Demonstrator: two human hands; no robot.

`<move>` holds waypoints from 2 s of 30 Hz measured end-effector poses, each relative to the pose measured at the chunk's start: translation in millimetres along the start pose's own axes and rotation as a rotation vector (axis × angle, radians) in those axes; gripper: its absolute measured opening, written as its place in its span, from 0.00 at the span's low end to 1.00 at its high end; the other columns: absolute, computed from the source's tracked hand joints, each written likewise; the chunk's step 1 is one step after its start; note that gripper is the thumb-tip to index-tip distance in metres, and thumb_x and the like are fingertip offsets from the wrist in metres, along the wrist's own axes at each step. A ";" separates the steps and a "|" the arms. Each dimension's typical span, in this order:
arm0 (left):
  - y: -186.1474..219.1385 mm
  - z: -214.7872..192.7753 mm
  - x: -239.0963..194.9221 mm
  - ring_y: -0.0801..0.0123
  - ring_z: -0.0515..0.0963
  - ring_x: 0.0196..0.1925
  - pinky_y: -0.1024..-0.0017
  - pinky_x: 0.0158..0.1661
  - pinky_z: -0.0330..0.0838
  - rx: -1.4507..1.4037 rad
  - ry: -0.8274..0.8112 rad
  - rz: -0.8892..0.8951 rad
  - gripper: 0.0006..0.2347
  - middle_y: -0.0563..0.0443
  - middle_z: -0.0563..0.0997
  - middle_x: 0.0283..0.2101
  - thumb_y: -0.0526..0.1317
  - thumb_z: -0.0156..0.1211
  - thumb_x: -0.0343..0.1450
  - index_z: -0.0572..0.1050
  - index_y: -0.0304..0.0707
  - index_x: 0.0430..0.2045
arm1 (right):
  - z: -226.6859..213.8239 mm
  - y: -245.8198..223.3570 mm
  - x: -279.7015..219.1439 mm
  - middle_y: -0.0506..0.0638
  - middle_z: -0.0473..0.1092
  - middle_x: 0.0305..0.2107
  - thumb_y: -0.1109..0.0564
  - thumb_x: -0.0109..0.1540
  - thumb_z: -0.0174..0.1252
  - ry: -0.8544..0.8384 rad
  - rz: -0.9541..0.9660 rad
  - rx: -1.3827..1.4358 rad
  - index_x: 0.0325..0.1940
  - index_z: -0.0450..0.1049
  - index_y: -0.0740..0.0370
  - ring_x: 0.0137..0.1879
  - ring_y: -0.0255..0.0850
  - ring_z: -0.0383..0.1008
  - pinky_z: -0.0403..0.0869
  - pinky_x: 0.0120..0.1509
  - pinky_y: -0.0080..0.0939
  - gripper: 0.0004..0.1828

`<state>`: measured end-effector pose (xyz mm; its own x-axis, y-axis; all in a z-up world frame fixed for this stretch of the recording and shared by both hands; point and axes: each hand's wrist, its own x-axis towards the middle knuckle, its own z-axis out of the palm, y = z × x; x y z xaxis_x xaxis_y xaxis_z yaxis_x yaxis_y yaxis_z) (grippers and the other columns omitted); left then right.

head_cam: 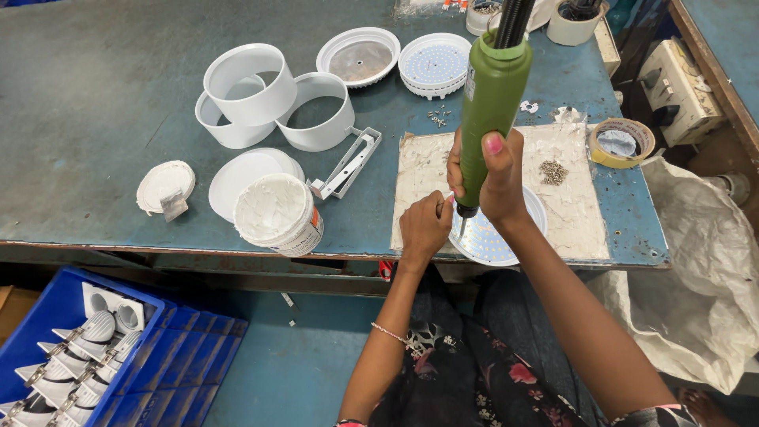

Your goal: The person is assembling LED light fixtures by placing circular LED panels into white plastic housings and securing them with small screws using an electric screwdriver on a factory workbench.

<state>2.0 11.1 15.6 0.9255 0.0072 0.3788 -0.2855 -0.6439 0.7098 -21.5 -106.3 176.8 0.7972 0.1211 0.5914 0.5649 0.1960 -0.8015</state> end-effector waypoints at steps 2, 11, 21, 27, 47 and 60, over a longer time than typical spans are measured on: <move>0.4 -0.5 -0.1 0.44 0.76 0.26 0.51 0.29 0.65 -0.004 -0.015 -0.011 0.15 0.43 0.77 0.21 0.46 0.57 0.73 0.68 0.36 0.19 | -0.6 -0.1 0.0 0.51 0.62 0.15 0.22 0.66 0.45 -0.018 0.009 0.026 0.27 0.65 0.66 0.19 0.36 0.64 0.66 0.26 0.35 0.43; -3.3 2.3 0.2 0.44 0.77 0.27 0.51 0.30 0.66 0.014 -0.017 -0.011 0.13 0.43 0.77 0.22 0.44 0.57 0.72 0.68 0.36 0.20 | -0.1 5.4 -2.6 0.52 0.63 0.17 0.21 0.63 0.50 -0.028 0.073 0.083 0.35 0.66 0.68 0.19 0.35 0.64 0.65 0.24 0.34 0.43; -1.8 2.8 0.3 0.43 0.77 0.27 0.51 0.30 0.66 0.025 -0.005 0.003 0.13 0.42 0.78 0.23 0.43 0.56 0.72 0.68 0.35 0.20 | -5.4 8.4 -5.4 0.51 0.63 0.16 0.19 0.62 0.50 -0.031 0.063 0.101 0.32 0.66 0.68 0.18 0.35 0.63 0.65 0.24 0.34 0.44; -2.4 2.8 -0.4 0.42 0.76 0.27 0.50 0.30 0.66 0.018 -0.015 -0.008 0.14 0.42 0.77 0.23 0.44 0.56 0.73 0.68 0.35 0.20 | -10.6 12.8 -4.5 0.51 0.62 0.17 0.18 0.62 0.52 -0.062 0.090 0.234 0.36 0.65 0.67 0.19 0.36 0.62 0.65 0.24 0.35 0.44; 3.8 -3.8 7.7 0.52 0.75 0.22 0.57 0.26 0.65 0.008 -0.091 -0.132 0.17 0.48 0.73 0.16 0.51 0.61 0.69 0.67 0.40 0.18 | -86.7 -17.2 -51.8 0.51 0.57 0.17 0.13 0.62 0.48 0.251 0.014 0.127 0.39 0.60 0.65 0.18 0.39 0.60 0.64 0.22 0.40 0.48; 0.5 -3.3 5.3 0.50 0.75 0.22 0.56 0.26 0.65 -0.036 -0.099 -0.136 0.16 0.47 0.73 0.16 0.51 0.58 0.69 0.69 0.39 0.17 | -89.5 -20.4 -60.0 0.52 0.55 0.23 0.10 0.60 0.46 0.282 -0.007 0.044 0.38 0.57 0.67 0.20 0.41 0.58 0.63 0.23 0.42 0.52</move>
<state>5.9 13.3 19.9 0.9757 0.0163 0.2184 -0.1626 -0.6144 0.7720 -61.8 -204.6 149.7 0.8244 -0.1544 0.5445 0.5659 0.2387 -0.7891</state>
